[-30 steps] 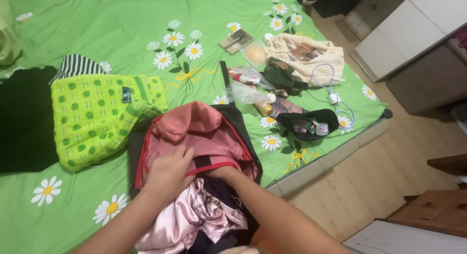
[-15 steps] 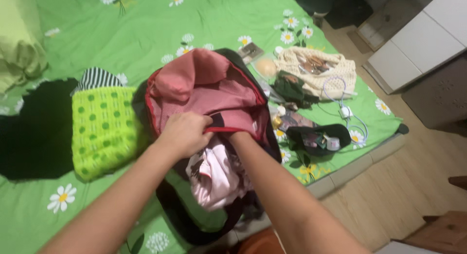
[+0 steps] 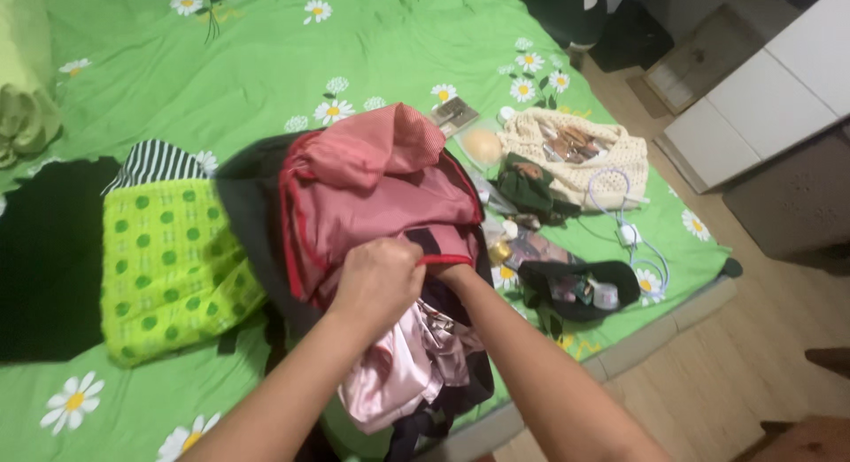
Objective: The person folds several pieces of clothing and places them into a black backpack on a bed. Items include a pink floral top, a green polka-dotted cloth, a striped shirt, and a black garment. The person arranges the items inside the bag and adjusts them.
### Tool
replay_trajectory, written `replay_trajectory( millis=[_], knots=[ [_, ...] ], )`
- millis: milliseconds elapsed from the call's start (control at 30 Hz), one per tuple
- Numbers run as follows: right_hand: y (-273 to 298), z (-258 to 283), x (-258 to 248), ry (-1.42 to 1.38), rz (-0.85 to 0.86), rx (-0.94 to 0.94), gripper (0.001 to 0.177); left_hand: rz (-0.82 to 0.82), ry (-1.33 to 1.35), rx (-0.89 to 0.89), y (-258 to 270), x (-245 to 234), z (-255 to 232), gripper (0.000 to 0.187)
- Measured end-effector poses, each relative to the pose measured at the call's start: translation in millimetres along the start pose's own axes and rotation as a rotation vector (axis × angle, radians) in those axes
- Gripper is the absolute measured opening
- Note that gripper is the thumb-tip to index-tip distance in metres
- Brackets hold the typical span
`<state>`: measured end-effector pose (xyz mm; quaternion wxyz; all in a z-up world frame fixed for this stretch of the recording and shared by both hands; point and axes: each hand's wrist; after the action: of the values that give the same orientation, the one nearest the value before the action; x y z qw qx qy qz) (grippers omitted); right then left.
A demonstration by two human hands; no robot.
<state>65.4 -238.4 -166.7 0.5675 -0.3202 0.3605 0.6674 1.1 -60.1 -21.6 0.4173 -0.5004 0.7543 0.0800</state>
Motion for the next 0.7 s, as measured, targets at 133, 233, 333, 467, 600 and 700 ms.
replay_trajectory(
  millis=[133,233,333,467,600,700],
  knots=[
    [-7.5,12.0,15.9,0.052,0.079,0.014,0.072,0.074,-0.108,-0.147,-6.7,12.8,40.5,0.018],
    [25.1,30.4,39.2,0.373,-0.263,-0.045,0.075,0.138,-0.235,-0.303,5.6,13.9,88.3,0.025],
    [36.3,29.7,37.0,0.301,-0.286,0.072,0.079,0.231,-0.366,-0.411,24.8,31.4,108.3,0.027],
    [15.4,24.9,32.9,0.259,-0.144,0.133,0.068,0.144,-0.312,-0.224,29.2,41.2,106.6,0.025],
    [-25.6,24.8,43.8,0.255,-0.12,0.081,0.063,0.056,-0.139,-0.112,12.4,33.3,92.9,0.015],
    [-36.8,16.0,50.3,0.208,-0.054,0.076,0.059,0.054,-0.057,0.0,8.4,33.7,76.2,0.013]
  ],
)
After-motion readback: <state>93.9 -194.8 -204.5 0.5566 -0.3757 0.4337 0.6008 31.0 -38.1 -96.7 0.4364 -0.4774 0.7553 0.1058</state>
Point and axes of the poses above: each hand's wrist, its own y-axis away from the middle knuckle, its own x-axis out of the palm, z = x × y, and after that the axes turned 10 degrees about y, right-handed
